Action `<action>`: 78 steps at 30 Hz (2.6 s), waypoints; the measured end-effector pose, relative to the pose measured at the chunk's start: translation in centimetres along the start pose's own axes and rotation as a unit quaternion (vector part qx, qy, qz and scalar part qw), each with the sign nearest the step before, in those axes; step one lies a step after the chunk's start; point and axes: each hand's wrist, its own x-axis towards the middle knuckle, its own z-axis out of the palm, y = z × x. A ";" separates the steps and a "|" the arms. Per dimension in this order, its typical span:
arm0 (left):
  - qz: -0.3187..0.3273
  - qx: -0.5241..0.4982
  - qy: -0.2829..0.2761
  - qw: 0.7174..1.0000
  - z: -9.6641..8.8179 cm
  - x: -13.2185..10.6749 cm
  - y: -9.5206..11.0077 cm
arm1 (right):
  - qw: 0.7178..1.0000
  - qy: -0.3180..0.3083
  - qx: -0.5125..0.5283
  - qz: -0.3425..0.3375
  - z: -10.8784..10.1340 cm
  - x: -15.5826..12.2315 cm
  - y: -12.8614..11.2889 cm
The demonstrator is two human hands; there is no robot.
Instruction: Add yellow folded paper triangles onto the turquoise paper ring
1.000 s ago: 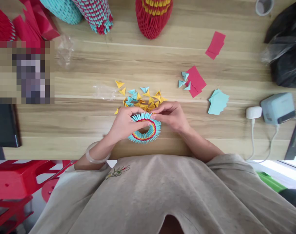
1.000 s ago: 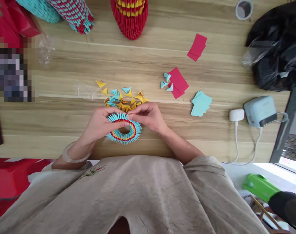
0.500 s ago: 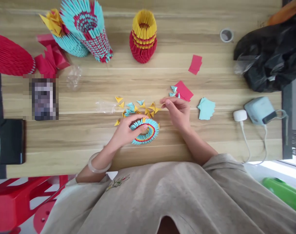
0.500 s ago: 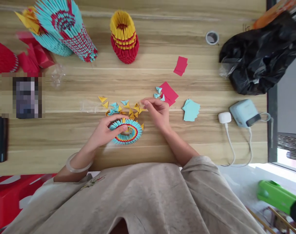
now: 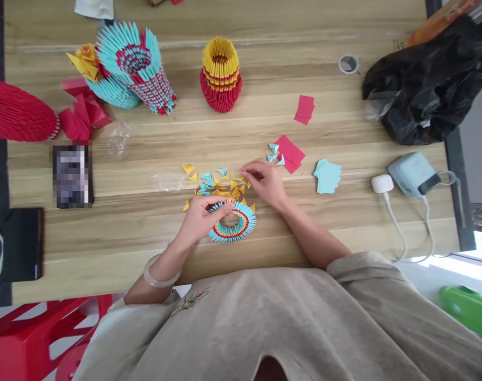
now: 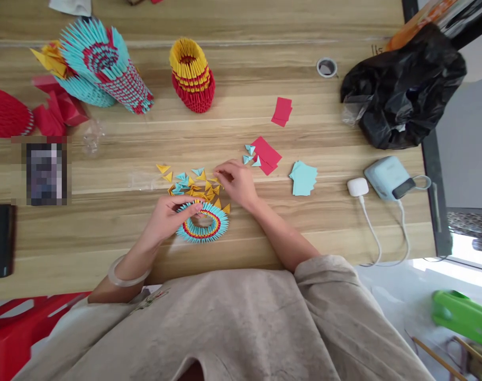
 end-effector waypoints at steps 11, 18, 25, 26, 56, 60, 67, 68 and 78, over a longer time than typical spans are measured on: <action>-0.051 -0.055 -0.028 0.997 -0.4 0.5 -0.6 | 0.870 -0.154 0.448 0.140 -0.6 -2.3 -1.7; -0.018 0.005 -0.057 0.998 -0.6 0.5 -0.6 | 0.871 -0.169 0.433 0.159 -0.5 -2.4 -1.2; 0.028 0.016 -0.066 0.997 -0.7 0.6 -0.7 | 0.894 -0.129 0.399 0.161 -0.5 -2.7 -1.2; 0.035 0.022 -0.073 0.996 -0.7 0.6 -0.7 | 0.894 -0.127 0.400 0.155 -0.5 -2.7 -1.2; 0.053 0.140 -0.103 0.983 -1.0 0.3 -0.5 | 0.884 -0.128 0.412 0.180 -0.8 -2.8 -1.5; 0.058 0.151 -0.085 0.983 -0.9 0.1 -0.5 | 0.872 -0.136 0.421 0.207 -0.9 -2.7 -1.6; 0.019 0.134 -0.040 0.990 -0.7 0.0 -0.5 | 0.871 -0.156 0.414 0.212 -0.6 -2.7 -1.4; 0.017 0.138 -0.036 0.990 -0.7 0.0 -0.5 | 0.867 -0.163 0.417 0.221 -0.6 -2.7 -1.3; 0.058 0.148 -0.023 0.987 -0.7 0.0 -0.5 | 0.842 -0.200 0.427 0.262 -0.9 -2.4 -1.4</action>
